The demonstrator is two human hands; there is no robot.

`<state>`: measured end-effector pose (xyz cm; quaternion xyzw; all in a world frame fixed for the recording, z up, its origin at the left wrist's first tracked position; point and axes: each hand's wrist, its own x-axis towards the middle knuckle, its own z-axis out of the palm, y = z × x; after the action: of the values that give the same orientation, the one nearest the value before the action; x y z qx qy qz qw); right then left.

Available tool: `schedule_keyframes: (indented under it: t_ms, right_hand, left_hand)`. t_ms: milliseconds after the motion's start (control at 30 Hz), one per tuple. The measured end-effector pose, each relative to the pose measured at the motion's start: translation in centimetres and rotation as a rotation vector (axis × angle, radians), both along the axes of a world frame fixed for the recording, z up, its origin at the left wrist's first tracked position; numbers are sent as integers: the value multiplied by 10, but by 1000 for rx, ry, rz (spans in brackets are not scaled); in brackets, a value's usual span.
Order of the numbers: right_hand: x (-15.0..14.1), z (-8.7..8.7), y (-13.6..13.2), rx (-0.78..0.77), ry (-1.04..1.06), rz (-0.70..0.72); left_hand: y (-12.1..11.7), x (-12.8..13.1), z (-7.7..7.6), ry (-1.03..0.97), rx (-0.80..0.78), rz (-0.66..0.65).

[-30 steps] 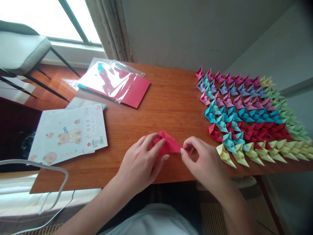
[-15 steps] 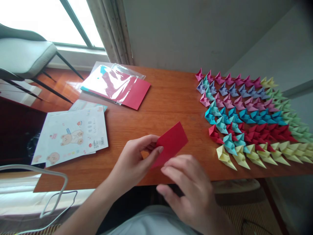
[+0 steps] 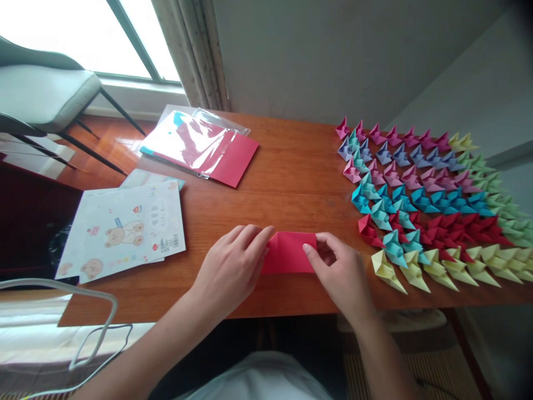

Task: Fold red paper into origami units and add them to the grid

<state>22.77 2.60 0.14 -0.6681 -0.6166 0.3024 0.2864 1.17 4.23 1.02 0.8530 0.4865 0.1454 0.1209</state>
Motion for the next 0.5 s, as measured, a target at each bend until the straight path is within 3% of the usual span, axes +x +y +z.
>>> schedule_keyframes:
  t_ms: [167,500]
  right_hand:
    - [0,-3,4,78,-165,49]
    - [1,-12,4,188,-272,127]
  left_hand:
    - [-1,-4,-2,329,73,-187]
    - [3,-6,5,484,162,-290]
